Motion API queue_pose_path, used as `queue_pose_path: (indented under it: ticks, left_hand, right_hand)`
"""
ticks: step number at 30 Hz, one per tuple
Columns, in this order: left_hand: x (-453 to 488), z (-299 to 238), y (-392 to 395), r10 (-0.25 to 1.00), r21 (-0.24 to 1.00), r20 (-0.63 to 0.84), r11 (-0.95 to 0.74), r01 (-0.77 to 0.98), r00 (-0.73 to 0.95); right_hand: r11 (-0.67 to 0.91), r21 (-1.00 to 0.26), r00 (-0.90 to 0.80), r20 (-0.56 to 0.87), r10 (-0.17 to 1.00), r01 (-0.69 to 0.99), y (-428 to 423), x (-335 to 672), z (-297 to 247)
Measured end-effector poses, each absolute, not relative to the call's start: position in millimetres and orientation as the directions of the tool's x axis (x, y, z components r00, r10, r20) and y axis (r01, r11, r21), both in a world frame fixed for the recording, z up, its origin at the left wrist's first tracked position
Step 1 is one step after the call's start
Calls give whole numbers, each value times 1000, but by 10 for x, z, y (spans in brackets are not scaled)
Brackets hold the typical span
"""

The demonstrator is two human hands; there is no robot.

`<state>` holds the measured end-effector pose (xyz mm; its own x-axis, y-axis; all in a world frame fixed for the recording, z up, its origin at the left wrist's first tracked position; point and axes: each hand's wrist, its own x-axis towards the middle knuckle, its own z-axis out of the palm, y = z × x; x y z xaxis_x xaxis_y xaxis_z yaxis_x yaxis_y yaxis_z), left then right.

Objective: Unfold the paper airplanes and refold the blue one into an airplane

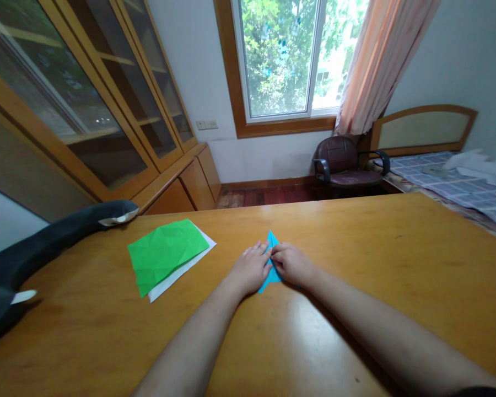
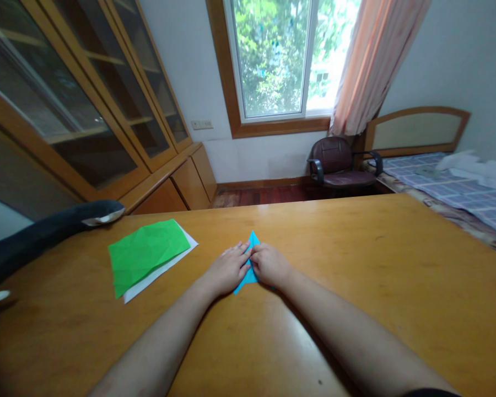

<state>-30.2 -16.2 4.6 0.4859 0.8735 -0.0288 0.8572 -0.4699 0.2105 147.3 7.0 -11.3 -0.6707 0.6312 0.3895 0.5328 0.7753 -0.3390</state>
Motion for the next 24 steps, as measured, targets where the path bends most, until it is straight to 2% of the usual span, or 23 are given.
queue_pose_path:
  ticks: [6, 16, 24]
  left_hand:
    - [-304, 82, -108, 862, 215, -18, -491, 844, 506]
    - [-385, 36, 126, 839, 228, 138, -544, 808, 526]
    - [-326, 90, 182, 886, 267, 62, -459, 848, 460]
  right_hand:
    - [758, -300, -668, 358, 652, 579, 64, 1457, -109]
    - [745, -302, -656, 354, 667, 594, 80, 1441, -113]
    - [746, -294, -656, 356, 666, 598, 85, 1444, -105]
